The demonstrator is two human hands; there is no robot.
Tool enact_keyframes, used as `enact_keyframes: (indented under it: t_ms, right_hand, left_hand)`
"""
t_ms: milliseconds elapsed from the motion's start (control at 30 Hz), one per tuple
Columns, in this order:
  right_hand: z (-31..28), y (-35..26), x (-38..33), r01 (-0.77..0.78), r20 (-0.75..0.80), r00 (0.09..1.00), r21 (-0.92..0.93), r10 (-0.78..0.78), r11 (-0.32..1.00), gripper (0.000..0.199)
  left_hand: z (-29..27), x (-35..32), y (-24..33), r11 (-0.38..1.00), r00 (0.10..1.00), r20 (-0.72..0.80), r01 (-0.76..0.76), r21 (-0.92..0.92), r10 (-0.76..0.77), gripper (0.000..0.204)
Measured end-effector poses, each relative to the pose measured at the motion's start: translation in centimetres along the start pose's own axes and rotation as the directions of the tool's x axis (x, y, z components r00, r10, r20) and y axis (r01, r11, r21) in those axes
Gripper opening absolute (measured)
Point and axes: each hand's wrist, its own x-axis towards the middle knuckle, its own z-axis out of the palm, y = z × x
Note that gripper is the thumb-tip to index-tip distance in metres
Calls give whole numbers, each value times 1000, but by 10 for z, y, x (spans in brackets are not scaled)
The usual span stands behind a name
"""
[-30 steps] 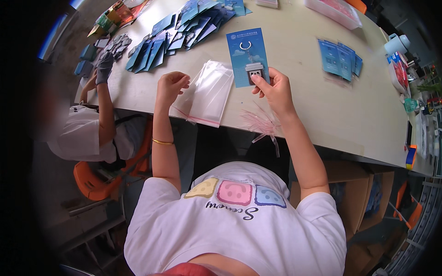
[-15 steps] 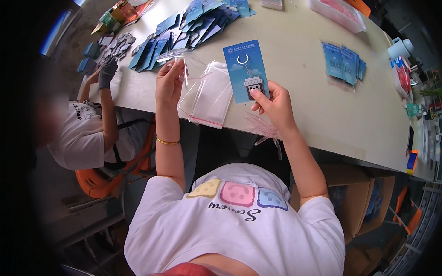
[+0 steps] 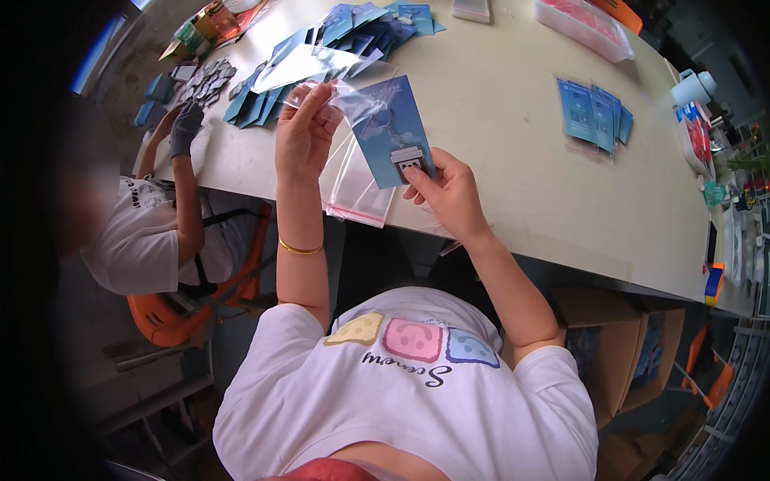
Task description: Manually sorting blue souvenir cards and placing them into small plastic zip bags for packaging.
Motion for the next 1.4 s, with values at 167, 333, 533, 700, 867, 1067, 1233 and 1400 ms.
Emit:
enact_keyframes:
  t_ms: [167, 333, 533, 700, 867, 1067, 1233, 1400]
  right_hand:
    - [-7, -5, 6, 19, 54, 998, -84, -14, 996, 13]
    - [-22, -13, 9, -19, 166, 985, -111, 38, 994, 15]
    - [-13, -26, 22, 3, 139, 990, -85, 9, 996, 17]
    - [-13, -25, 23, 3, 248, 969, 11, -5, 1000, 33]
    - [-7, -26, 17, 47, 158, 985, 167, -73, 985, 40]
    - [-9, -14, 26, 113, -5, 994, 60, -113, 992, 30]
    - [-11, -27, 25, -39, -89, 993, 386, 79, 922, 26]
    - [-49, -17, 37, 101, -206, 966, -256, -156, 961, 21]
  left_hand:
    - [5, -6, 8, 985, 995, 83, 42, 168, -57, 11]
    - [8, -6, 13, 946, 983, 178, -27, 324, -33, 17]
    - [15, -22, -8, 847, 946, 247, 50, 529, -210, 16]
    - [8, -15, -8, 898, 941, 147, 234, 372, -306, 18]
    - [13, -18, -13, 956, 966, 74, 232, 178, -248, 16]
    - [22, -40, -30, 940, 942, 59, 322, 112, -330, 17]
    - [-1, -37, -30, 880, 934, 31, 324, 348, -356, 23]
    - [-18, -33, -20, 311, 973, 69, 4, 950, -222, 41]
